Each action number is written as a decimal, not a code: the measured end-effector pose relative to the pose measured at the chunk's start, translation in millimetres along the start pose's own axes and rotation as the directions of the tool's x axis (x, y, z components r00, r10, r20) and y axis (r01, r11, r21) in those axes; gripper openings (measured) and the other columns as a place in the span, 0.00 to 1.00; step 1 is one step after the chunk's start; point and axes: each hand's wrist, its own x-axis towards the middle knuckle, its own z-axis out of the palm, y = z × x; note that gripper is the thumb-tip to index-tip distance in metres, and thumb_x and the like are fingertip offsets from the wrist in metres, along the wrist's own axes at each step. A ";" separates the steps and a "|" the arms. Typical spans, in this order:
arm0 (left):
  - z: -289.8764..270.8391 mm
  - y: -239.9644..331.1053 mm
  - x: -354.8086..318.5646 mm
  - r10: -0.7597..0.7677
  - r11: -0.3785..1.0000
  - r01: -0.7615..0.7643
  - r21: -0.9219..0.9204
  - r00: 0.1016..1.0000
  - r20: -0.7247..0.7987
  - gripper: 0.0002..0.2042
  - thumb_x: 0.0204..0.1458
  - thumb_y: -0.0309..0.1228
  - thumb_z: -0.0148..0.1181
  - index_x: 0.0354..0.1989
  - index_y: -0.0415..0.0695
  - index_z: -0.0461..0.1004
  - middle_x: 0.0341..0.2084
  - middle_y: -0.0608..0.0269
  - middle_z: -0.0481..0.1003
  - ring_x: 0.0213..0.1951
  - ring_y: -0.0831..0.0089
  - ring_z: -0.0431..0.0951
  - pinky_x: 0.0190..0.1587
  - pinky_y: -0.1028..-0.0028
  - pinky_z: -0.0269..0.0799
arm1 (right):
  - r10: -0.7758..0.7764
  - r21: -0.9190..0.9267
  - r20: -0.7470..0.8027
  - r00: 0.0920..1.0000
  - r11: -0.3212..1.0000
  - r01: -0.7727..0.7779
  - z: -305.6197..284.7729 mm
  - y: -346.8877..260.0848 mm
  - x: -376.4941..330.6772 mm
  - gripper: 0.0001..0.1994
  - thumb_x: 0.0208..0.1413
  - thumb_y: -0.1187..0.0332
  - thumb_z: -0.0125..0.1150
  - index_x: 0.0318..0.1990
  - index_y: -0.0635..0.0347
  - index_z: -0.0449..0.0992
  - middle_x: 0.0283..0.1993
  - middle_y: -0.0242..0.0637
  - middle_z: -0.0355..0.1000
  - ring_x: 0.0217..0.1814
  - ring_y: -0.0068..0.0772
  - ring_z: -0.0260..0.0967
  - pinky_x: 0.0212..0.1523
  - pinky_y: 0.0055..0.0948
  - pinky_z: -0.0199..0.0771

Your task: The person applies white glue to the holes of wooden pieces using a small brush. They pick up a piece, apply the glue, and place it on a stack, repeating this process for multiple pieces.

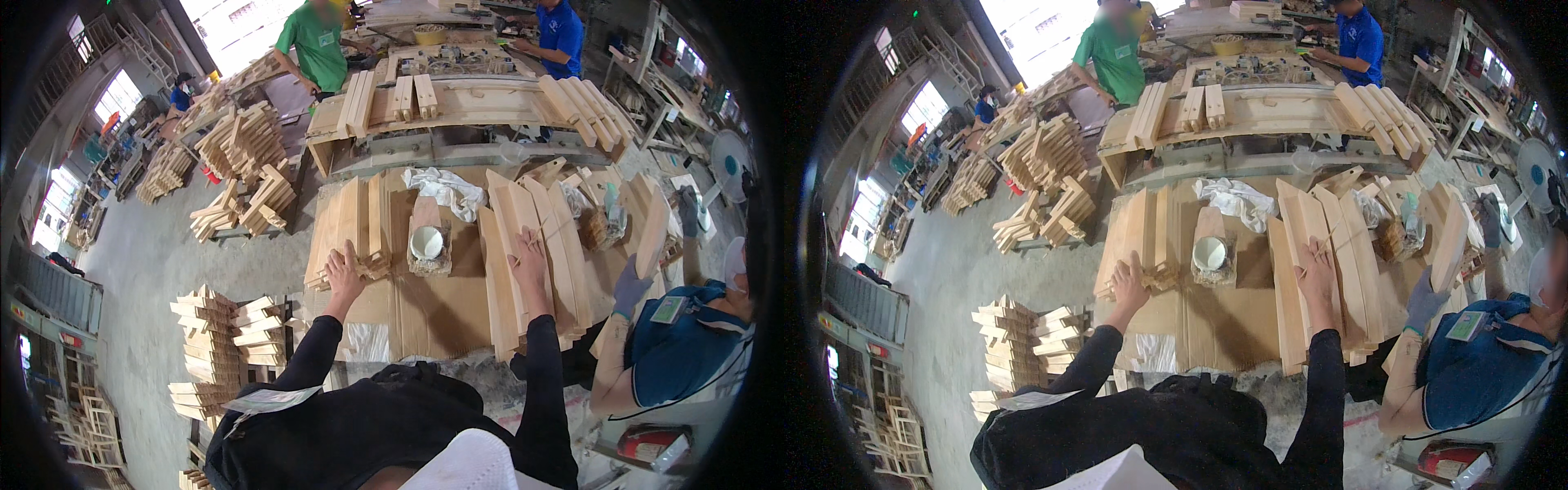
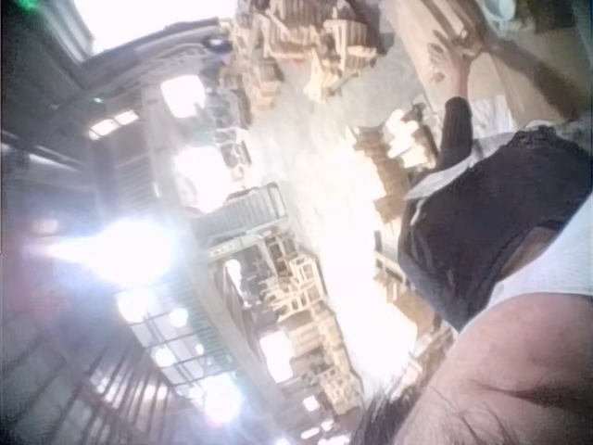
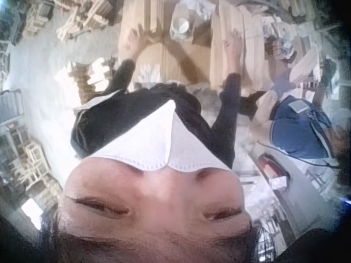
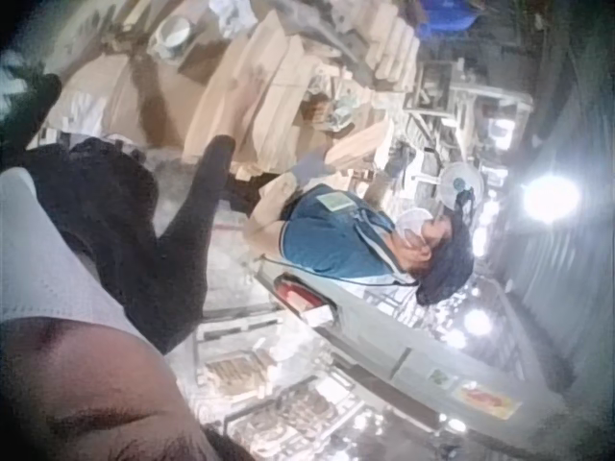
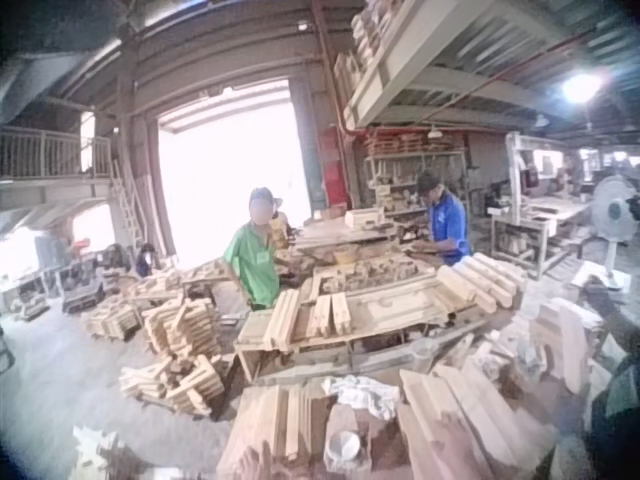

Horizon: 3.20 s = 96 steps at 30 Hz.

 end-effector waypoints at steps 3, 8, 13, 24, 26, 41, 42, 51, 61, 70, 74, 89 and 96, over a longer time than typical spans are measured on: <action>0.4 -0.9 -0.6 0.002 1.000 -0.002 -0.008 1.000 -0.005 0.57 0.35 0.34 0.73 0.71 0.49 0.35 0.61 0.29 0.51 0.63 0.37 0.53 0.62 0.46 0.51 | 0.000 -0.004 0.004 1.000 1.000 0.000 0.0 -1.7 -0.1 0.31 0.46 0.65 0.66 0.60 0.55 0.67 0.71 0.39 0.54 0.71 0.42 0.52 0.70 0.42 0.51; -3.4 0.0 -1.7 -0.009 1.000 0.009 -0.010 1.000 -0.002 0.58 0.34 0.37 0.74 0.71 0.49 0.36 0.60 0.34 0.51 0.63 0.40 0.52 0.62 0.45 0.52 | -0.011 -0.044 0.014 1.000 0.999 0.012 1.7 -0.1 1.4 0.31 0.46 0.65 0.66 0.61 0.53 0.66 0.71 0.38 0.53 0.72 0.41 0.50 0.70 0.42 0.50; -15.9 6.8 -2.4 -0.025 0.997 0.029 -0.067 0.998 0.054 0.55 0.37 0.35 0.72 0.71 0.50 0.36 0.62 0.29 0.48 0.65 0.36 0.50 0.64 0.45 0.49 | -0.031 -0.073 0.013 0.999 0.997 0.032 3.7 4.5 -2.2 0.32 0.47 0.64 0.64 0.62 0.55 0.64 0.72 0.39 0.52 0.73 0.42 0.49 0.71 0.42 0.50; 0.1 6.0 -4.8 -0.031 0.998 0.027 -0.049 0.996 -0.079 0.55 0.36 0.39 0.73 0.71 0.50 0.41 0.61 0.34 0.53 0.63 0.39 0.53 0.64 0.47 0.49 | -0.057 -0.086 0.040 0.998 0.994 0.061 -3.5 5.3 -1.2 0.33 0.49 0.63 0.65 0.63 0.57 0.62 0.71 0.41 0.53 0.73 0.41 0.49 0.70 0.42 0.49; -3.4 11.1 -3.3 -0.052 0.998 0.049 -0.048 0.997 -0.058 0.55 0.37 0.35 0.72 0.72 0.50 0.38 0.61 0.38 0.53 0.64 0.44 0.52 0.63 0.48 0.50 | -0.035 -0.086 0.049 0.998 0.996 0.039 -7.7 4.1 1.5 0.33 0.49 0.64 0.65 0.63 0.57 0.62 0.71 0.41 0.53 0.73 0.41 0.48 0.70 0.42 0.49; -4.7 5.2 -6.7 -0.030 0.996 0.023 -0.084 0.996 -0.081 0.55 0.37 0.33 0.72 0.72 0.52 0.38 0.61 0.39 0.51 0.65 0.43 0.51 0.64 0.47 0.49 | -0.053 -0.090 0.050 0.997 0.994 0.057 -3.2 2.9 -1.6 0.30 0.50 0.63 0.63 0.62 0.57 0.64 0.71 0.41 0.52 0.73 0.44 0.49 0.70 0.43 0.51; -5.0 5.2 -5.9 -0.026 0.996 0.020 -0.082 0.997 -0.072 0.55 0.37 0.33 0.72 0.72 0.52 0.38 0.61 0.39 0.51 0.65 0.42 0.50 0.64 0.47 0.49 | -0.055 -0.079 0.047 0.997 0.995 0.059 -4.0 3.1 0.8 0.30 0.50 0.63 0.63 0.62 0.57 0.64 0.71 0.41 0.52 0.73 0.44 0.49 0.70 0.42 0.51; -4.6 5.7 -3.8 -0.053 0.998 0.053 -0.029 0.999 -0.012 0.54 0.38 0.35 0.71 0.72 0.51 0.39 0.63 0.34 0.50 0.65 0.41 0.51 0.65 0.49 0.46 | -0.044 -0.060 0.032 0.999 0.997 0.046 -20.9 -14.0 -0.2 0.27 0.51 0.66 0.62 0.59 0.58 0.66 0.70 0.41 0.54 0.72 0.43 0.49 0.70 0.40 0.52; 4.7 -0.4 -1.9 -0.035 0.999 0.034 -0.037 0.999 -0.024 0.55 0.37 0.33 0.71 0.72 0.53 0.37 0.63 0.34 0.50 0.64 0.40 0.51 0.64 0.50 0.46 | -0.058 0.001 -0.007 0.998 0.998 0.058 -19.7 -13.1 1.1 0.25 0.47 0.67 0.65 0.55 0.57 0.69 0.68 0.44 0.57 0.71 0.45 0.51 0.69 0.44 0.51; 1.7 2.3 -2.1 -0.018 1.000 0.018 0.007 1.000 0.011 0.55 0.37 0.32 0.69 0.72 0.49 0.35 0.63 0.33 0.48 0.65 0.41 0.50 0.65 0.50 0.44 | -0.013 -0.011 0.013 1.000 1.000 0.014 -14.9 -7.3 -2.5 0.25 0.46 0.68 0.67 0.55 0.55 0.71 0.71 0.40 0.54 0.72 0.44 0.50 0.70 0.39 0.53; -1.0 0.3 -3.2 -0.015 1.000 0.015 -0.009 1.000 -0.012 0.54 0.37 0.31 0.68 0.72 0.53 0.37 0.61 0.29 0.51 0.62 0.38 0.53 0.64 0.50 0.48 | -0.006 0.009 0.030 1.000 1.000 0.005 -14.0 -8.5 -0.8 0.25 0.46 0.69 0.67 0.54 0.56 0.72 0.70 0.40 0.55 0.72 0.45 0.50 0.69 0.39 0.54; -3.9 2.4 0.5 0.009 1.000 -0.010 -0.029 0.999 -0.033 0.53 0.37 0.31 0.68 0.72 0.51 0.37 0.60 0.29 0.51 0.63 0.37 0.53 0.63 0.48 0.49 | -0.018 0.020 0.037 0.999 1.000 0.017 -18.5 -8.8 -2.5 0.24 0.48 0.67 0.65 0.55 0.57 0.71 0.71 0.43 0.53 0.72 0.46 0.50 0.71 0.41 0.49; 7.8 -5.8 1.2 -0.024 0.999 0.024 -0.022 1.000 -0.005 0.56 0.36 0.34 0.73 0.72 0.49 0.37 0.63 0.34 0.48 0.65 0.41 0.51 0.65 0.48 0.47 | -0.057 -0.022 -0.003 0.998 0.998 0.057 -11.5 -7.6 -0.4 0.26 0.44 0.67 0.67 0.53 0.57 0.70 0.70 0.46 0.54 0.72 0.46 0.50 0.70 0.42 0.51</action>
